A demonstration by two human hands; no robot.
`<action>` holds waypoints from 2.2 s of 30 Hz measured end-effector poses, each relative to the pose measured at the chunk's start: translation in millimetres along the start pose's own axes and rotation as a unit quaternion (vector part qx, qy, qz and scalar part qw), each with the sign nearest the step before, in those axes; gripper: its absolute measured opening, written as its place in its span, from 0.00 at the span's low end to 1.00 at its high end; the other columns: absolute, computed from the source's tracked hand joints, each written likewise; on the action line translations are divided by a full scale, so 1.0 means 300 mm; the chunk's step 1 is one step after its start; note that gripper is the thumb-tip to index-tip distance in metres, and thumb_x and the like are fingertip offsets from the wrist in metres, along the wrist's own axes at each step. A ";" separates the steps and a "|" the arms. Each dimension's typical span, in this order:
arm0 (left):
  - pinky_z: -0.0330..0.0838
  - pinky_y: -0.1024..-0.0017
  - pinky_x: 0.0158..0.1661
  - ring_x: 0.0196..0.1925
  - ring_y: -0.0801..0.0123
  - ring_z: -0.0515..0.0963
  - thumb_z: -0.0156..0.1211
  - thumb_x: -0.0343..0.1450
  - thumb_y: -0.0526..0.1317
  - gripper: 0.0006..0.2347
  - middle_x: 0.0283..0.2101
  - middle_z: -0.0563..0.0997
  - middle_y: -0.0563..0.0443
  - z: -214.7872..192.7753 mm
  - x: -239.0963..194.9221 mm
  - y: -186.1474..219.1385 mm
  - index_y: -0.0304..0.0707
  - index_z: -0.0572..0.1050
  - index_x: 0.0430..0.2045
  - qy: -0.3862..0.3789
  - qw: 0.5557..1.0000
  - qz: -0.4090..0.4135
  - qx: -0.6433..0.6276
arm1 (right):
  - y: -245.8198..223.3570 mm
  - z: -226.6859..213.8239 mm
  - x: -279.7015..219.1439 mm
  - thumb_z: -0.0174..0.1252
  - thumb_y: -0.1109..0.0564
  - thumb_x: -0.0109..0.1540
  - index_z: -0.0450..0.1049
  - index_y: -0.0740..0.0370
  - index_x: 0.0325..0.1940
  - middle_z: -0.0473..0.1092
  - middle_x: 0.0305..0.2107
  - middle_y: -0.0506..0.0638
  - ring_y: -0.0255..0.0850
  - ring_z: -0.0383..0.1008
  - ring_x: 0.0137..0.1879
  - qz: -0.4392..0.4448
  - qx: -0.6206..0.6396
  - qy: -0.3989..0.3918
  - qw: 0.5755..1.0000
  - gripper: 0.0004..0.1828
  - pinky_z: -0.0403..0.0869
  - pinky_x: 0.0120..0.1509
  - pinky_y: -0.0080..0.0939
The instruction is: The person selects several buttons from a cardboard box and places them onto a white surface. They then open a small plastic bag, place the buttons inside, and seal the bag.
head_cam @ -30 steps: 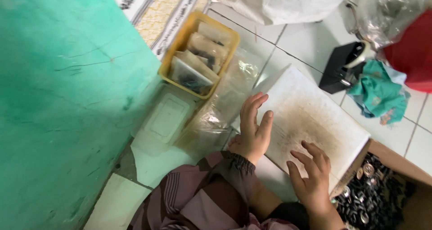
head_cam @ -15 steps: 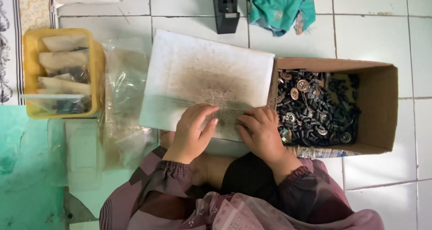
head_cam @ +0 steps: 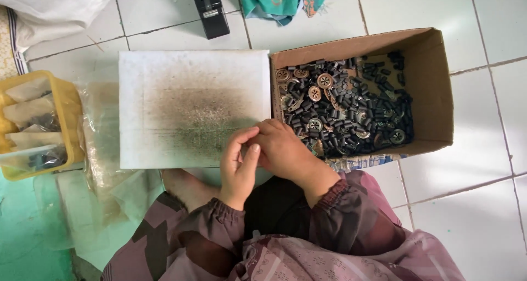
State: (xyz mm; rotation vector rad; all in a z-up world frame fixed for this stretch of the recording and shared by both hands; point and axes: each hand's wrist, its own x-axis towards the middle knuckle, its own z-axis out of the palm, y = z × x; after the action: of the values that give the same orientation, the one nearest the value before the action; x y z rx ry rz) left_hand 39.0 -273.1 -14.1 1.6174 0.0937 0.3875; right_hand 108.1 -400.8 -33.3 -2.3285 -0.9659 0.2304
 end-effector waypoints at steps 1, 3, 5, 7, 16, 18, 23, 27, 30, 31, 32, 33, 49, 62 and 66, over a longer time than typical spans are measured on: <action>0.69 0.63 0.60 0.61 0.60 0.76 0.55 0.76 0.35 0.10 0.54 0.78 0.44 0.028 -0.013 0.013 0.32 0.76 0.50 -0.001 1.000 -0.002 -0.001 | 0.046 -0.054 -0.010 0.63 0.49 0.57 0.81 0.51 0.46 0.73 0.46 0.49 0.52 0.72 0.59 0.002 0.000 -0.001 1.000 0.14 0.71 0.59 0.57; 0.67 0.52 0.61 0.64 0.44 0.72 0.54 0.77 0.37 0.12 0.58 0.73 0.36 0.072 -0.045 0.033 0.32 0.74 0.54 -0.072 0.997 0.005 0.015 | 0.131 -0.150 -0.028 0.62 0.59 0.60 0.82 0.57 0.44 0.77 0.38 0.53 0.55 0.77 0.51 0.061 0.016 -0.009 0.998 0.09 0.74 0.56 0.58; 0.67 0.48 0.60 0.63 0.42 0.72 0.55 0.76 0.37 0.12 0.55 0.74 0.35 0.067 -0.036 0.058 0.33 0.75 0.53 -0.128 0.987 0.045 0.084 | 0.225 -0.260 -0.071 0.62 0.59 0.61 0.82 0.57 0.45 0.77 0.39 0.52 0.54 0.77 0.52 0.089 -0.025 -0.001 0.996 0.10 0.75 0.57 0.56; 0.68 0.45 0.60 0.62 0.39 0.72 0.57 0.75 0.37 0.12 0.53 0.76 0.34 0.070 -0.047 0.033 0.35 0.76 0.52 -0.180 0.968 0.085 0.153 | 0.297 -0.318 -0.090 0.61 0.60 0.62 0.82 0.57 0.47 0.77 0.41 0.52 0.54 0.77 0.52 0.111 -0.068 0.006 0.991 0.10 0.75 0.58 0.54; 0.62 0.50 0.63 0.68 0.43 0.68 0.69 0.63 0.43 0.19 0.50 0.77 0.42 0.094 -0.077 -0.090 0.43 0.77 0.49 -0.244 0.883 0.204 0.346 | 0.417 -0.208 -0.055 0.60 0.50 0.64 0.79 0.51 0.57 0.75 0.48 0.52 0.53 0.78 0.55 0.315 -0.100 -0.191 0.924 0.18 0.79 0.52 0.56; 0.60 0.51 0.65 0.69 0.44 0.68 0.66 0.66 0.43 0.18 0.51 0.77 0.42 0.092 -0.085 -0.102 0.43 0.76 0.49 -0.245 0.883 0.207 0.342 | 0.462 -0.178 -0.069 0.61 0.43 0.62 0.78 0.45 0.59 0.75 0.49 0.49 0.49 0.78 0.56 0.350 -0.167 -0.225 0.894 0.21 0.80 0.53 0.53; 0.60 0.52 0.64 0.68 0.44 0.68 0.66 0.65 0.43 0.17 0.50 0.77 0.42 0.085 -0.085 -0.109 0.42 0.77 0.48 -0.246 0.888 0.206 0.331 | 0.428 -0.173 -0.057 0.64 0.48 0.60 0.79 0.52 0.55 0.76 0.45 0.54 0.56 0.79 0.54 0.359 -0.150 -0.202 0.899 0.20 0.79 0.52 0.57; 0.61 0.51 0.64 0.68 0.44 0.69 0.68 0.65 0.43 0.17 0.50 0.78 0.42 0.088 -0.080 -0.105 0.42 0.77 0.47 -0.236 0.892 0.210 0.324 | 0.451 -0.143 -0.063 0.63 0.47 0.58 0.79 0.49 0.49 0.76 0.42 0.53 0.55 0.78 0.54 0.354 -0.163 -0.186 0.902 0.16 0.78 0.53 0.58; 0.62 0.51 0.62 0.66 0.46 0.70 0.65 0.67 0.44 0.16 0.50 0.78 0.45 0.076 -0.065 -0.081 0.45 0.78 0.48 -0.225 0.895 0.198 0.329 | 0.417 -0.161 -0.060 0.64 0.49 0.57 0.80 0.53 0.42 0.76 0.38 0.55 0.58 0.78 0.49 0.323 -0.137 -0.149 0.924 0.11 0.78 0.49 0.60; 0.62 0.51 0.62 0.66 0.46 0.70 0.65 0.67 0.44 0.16 0.50 0.78 0.45 0.059 -0.043 -0.070 0.45 0.78 0.48 -0.224 0.895 0.199 0.330 | 0.403 -0.170 -0.057 0.64 0.49 0.57 0.80 0.53 0.42 0.76 0.38 0.55 0.58 0.78 0.49 0.322 -0.137 -0.148 0.925 0.11 0.78 0.49 0.60; 0.63 0.49 0.61 0.66 0.44 0.70 0.63 0.69 0.43 0.14 0.51 0.78 0.44 0.043 -0.022 -0.061 0.45 0.78 0.48 -0.214 0.901 0.195 0.324 | 0.391 -0.179 -0.054 0.62 0.50 0.59 0.79 0.55 0.41 0.74 0.36 0.55 0.59 0.77 0.47 0.301 -0.129 -0.108 0.939 0.11 0.78 0.47 0.60; 0.64 0.46 0.61 0.66 0.42 0.71 0.61 0.71 0.41 0.12 0.52 0.78 0.44 0.025 -0.009 -0.050 0.45 0.79 0.48 -0.204 0.907 0.187 0.318 | 0.376 -0.182 -0.057 0.61 0.51 0.60 0.78 0.57 0.41 0.72 0.33 0.55 0.59 0.77 0.45 0.279 -0.119 -0.071 0.950 0.10 0.77 0.45 0.59; 0.66 0.48 0.59 0.62 0.43 0.73 0.55 0.70 0.34 0.06 0.49 0.77 0.50 -0.125 0.100 -0.109 0.46 0.77 0.36 -0.014 0.882 0.184 0.434 | 0.029 -0.011 0.098 0.67 0.66 0.57 0.82 0.59 0.46 0.76 0.34 0.52 0.50 0.79 0.41 -0.053 0.017 0.233 0.971 0.13 0.79 0.48 0.46; 0.63 0.43 0.61 0.65 0.40 0.69 0.60 0.71 0.36 0.07 0.50 0.77 0.44 0.102 -0.029 -0.059 0.45 0.78 0.41 -0.150 0.894 0.226 0.356 | 0.476 -0.173 -0.073 0.70 0.57 0.56 0.82 0.51 0.52 0.73 0.43 0.53 0.56 0.73 0.53 0.133 -0.154 0.070 0.977 0.20 0.74 0.59 0.55; 0.61 0.44 0.65 0.66 0.42 0.72 0.59 0.72 0.35 0.07 0.50 0.79 0.38 0.139 -0.098 -0.100 0.38 0.78 0.41 -0.180 0.866 0.269 0.381 | 0.318 -0.113 0.043 0.68 0.45 0.57 0.75 0.43 0.63 0.63 0.66 0.56 0.60 0.55 0.75 0.185 -0.201 -0.114 0.955 0.28 0.62 0.72 0.69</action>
State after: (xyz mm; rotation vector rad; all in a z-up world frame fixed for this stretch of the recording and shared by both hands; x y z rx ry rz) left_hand 29.3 -318.7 -50.6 2.4802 -0.5729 0.4983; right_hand 186.0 -460.5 -61.6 -2.9060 -0.7195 0.5039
